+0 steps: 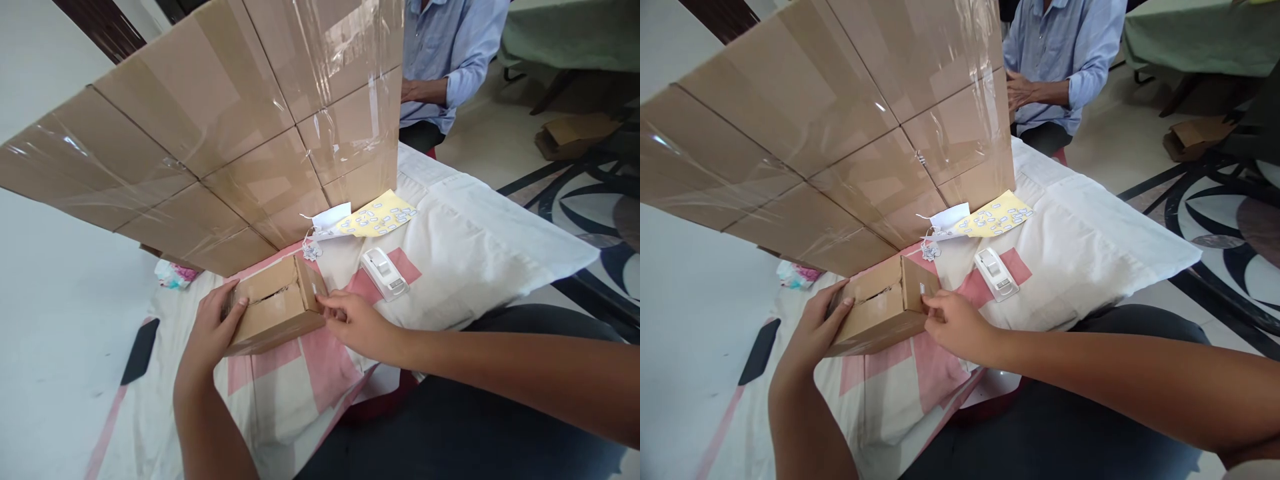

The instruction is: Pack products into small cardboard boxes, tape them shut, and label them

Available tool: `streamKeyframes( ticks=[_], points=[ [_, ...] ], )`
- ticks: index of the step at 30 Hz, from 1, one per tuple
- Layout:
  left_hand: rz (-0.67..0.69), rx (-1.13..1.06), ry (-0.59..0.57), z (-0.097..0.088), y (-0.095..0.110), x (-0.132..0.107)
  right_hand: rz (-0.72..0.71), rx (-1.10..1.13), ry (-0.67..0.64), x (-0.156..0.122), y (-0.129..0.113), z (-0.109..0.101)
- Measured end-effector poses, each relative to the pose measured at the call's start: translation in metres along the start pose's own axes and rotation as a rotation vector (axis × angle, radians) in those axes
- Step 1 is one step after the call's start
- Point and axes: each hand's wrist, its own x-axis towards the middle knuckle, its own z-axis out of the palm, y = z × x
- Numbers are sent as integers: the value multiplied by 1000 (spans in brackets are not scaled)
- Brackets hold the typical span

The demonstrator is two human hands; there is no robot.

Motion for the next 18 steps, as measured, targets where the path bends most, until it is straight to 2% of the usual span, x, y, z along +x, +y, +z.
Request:
streamKeyframes(
  ticks=[6, 13, 18],
  points=[
    [31, 8, -3, 0, -1, 1, 91, 22, 35, 12, 8, -1],
    [26, -16, -4, -1, 0, 0, 34, -106, -6, 7, -8, -2],
    [39, -16, -10, -1, 0, 1, 21, -165, -10, 13, -1, -7]
  ],
)
